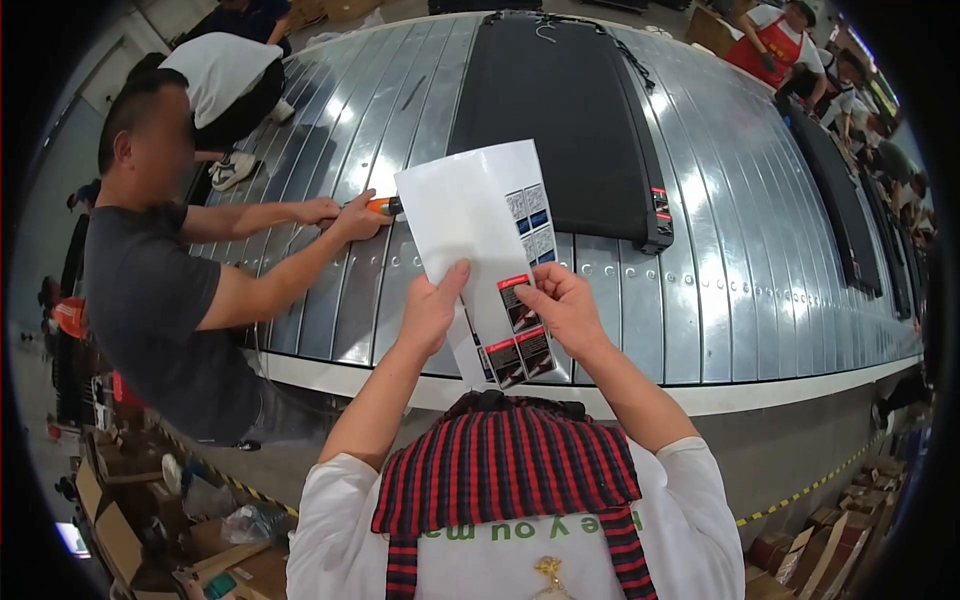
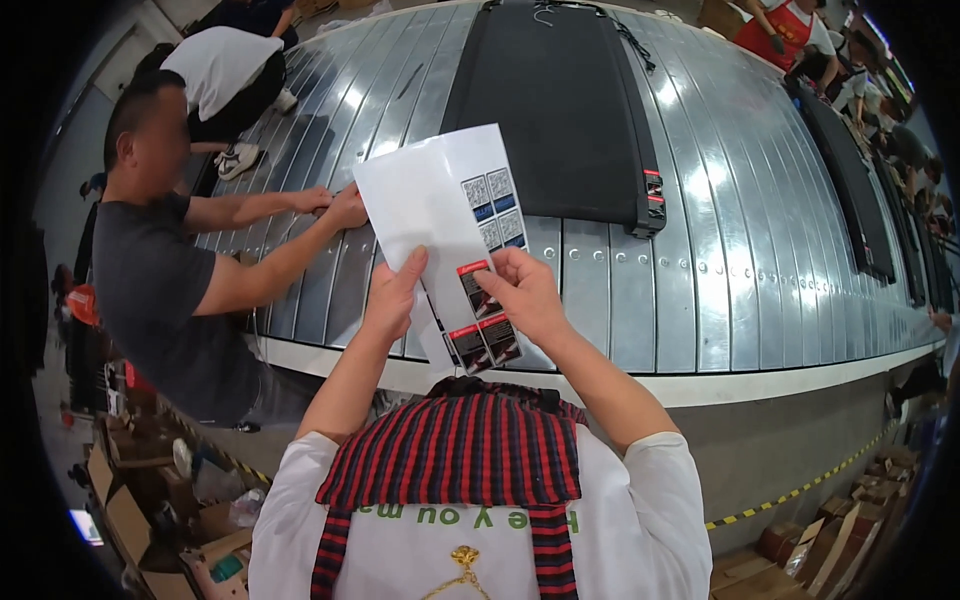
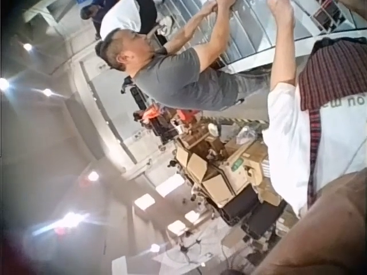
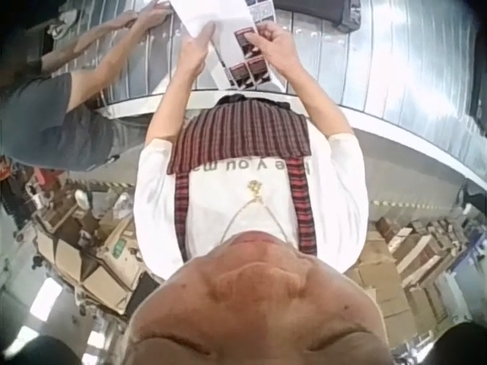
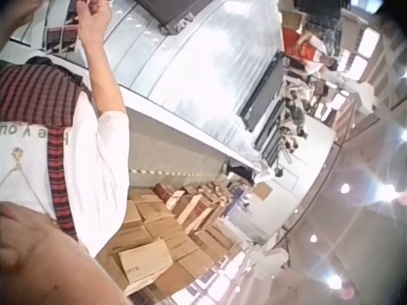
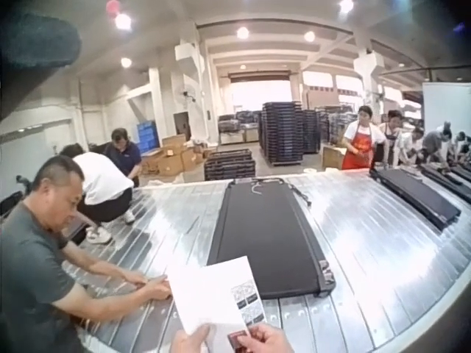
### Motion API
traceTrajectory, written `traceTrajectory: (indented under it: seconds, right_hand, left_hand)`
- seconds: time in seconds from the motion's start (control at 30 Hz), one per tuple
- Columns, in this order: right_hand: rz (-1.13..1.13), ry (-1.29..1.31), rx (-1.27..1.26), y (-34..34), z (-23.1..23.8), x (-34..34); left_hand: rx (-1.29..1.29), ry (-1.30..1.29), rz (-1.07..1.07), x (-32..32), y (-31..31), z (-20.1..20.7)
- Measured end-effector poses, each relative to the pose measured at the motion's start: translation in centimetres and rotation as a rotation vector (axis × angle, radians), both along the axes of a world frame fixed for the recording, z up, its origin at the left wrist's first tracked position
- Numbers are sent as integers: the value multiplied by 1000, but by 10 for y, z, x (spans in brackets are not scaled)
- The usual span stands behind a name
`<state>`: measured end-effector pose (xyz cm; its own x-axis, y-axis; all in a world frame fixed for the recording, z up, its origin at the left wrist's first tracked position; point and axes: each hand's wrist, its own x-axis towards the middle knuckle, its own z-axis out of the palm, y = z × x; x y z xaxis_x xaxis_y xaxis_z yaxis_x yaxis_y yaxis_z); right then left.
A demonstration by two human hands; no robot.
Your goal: Apply safety and informational labels to treadmill components on an assembly line.
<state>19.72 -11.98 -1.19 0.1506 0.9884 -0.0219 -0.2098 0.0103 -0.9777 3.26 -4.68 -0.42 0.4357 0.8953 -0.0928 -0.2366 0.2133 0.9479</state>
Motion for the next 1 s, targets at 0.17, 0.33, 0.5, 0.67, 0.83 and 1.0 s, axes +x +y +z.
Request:
traceTrajectory:
  seconds: [0.17,0.33,0.5,0.67,0.83,1.0]
  right_hand:
    - [-86,26,4,5,-3,-20]
    - [-420,-606,262,2,-6,-42]
    - [-179,-540,100,17,-8,-85]
    - [-150,-505,85,35,-4,-122]
    - [-158,-556,42,57,-7,-145]
    - [-190,-596,26,81,-18,-161]
  left_hand:
    - [72,159,79,-4,-8,-3]
    - [-62,87,133,-23,-5,-10]
    - [-11,175,57,-49,2,-19]
    - [33,193,67,-85,21,-19]
    - [12,111,77,-104,44,-30]
    - [-89,161,77,-120,71,-39]
